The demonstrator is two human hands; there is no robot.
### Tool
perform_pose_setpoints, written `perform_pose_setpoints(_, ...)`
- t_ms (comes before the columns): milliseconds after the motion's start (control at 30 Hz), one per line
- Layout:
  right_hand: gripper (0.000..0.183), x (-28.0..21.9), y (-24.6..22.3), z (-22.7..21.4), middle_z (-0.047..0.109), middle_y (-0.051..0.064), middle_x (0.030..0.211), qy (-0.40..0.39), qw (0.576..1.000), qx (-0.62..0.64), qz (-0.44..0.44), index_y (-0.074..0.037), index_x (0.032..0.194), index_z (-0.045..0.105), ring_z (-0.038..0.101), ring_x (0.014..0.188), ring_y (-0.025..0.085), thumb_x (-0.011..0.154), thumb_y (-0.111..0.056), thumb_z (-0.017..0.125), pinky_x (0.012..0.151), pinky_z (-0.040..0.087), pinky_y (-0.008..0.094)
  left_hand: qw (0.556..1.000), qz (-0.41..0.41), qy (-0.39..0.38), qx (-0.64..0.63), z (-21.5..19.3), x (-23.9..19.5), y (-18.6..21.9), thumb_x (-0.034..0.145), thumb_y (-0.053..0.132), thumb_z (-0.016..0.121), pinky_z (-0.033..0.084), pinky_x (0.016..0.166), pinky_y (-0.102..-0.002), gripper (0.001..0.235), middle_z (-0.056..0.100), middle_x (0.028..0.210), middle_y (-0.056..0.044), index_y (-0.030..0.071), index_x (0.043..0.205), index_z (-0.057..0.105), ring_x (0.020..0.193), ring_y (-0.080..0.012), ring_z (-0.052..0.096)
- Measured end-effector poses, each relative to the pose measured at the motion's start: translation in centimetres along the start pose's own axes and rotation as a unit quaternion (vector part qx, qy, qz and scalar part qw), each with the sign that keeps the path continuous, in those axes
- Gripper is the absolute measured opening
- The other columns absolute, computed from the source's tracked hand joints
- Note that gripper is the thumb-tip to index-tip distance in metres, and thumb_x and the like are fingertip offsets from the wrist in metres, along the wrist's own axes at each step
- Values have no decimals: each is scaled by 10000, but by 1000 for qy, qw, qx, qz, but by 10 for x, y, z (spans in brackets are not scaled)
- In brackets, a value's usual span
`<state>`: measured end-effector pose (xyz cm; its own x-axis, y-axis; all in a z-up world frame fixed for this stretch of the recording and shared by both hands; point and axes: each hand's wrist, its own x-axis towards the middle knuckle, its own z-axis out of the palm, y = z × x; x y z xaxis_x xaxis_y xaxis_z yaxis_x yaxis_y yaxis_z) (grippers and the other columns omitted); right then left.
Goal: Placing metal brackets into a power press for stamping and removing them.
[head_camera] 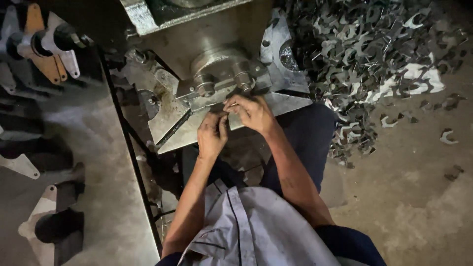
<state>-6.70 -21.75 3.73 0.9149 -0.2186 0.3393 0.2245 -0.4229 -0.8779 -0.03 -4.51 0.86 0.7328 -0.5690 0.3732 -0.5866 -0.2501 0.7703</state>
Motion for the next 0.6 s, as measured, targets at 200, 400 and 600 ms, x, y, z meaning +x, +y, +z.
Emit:
perform_pose_setpoints(200,233,1,-5,0,775,122,1051,7,1000,-28,-4,11,1067,685,786,987,260,891,110,570,835,627,332,1000,4,-5,-1,-2,-1,1,960,22,658,542,763,-441,93,674,968,-159,48,1049,674,880,-378,680)
perform_pose_setpoints(400,293,-2,-1,1,770,121,1075,5,1000,-3,-3,21,1115,665,783,1011,248,888,139,525,857,639,327,999,-4,-4,46,6,-11,-7,959,35,682,535,767,-462,61,671,954,-162,55,1016,674,877,-397,670)
perform_pose_setpoints(600,303,-5,5,4,787,112,1095,7,1000,15,20,8,1110,677,798,982,201,889,146,523,845,644,312,999,19,17,19,-1,-2,9,952,43,668,543,771,-444,79,675,970,-152,58,1029,668,884,-382,677)
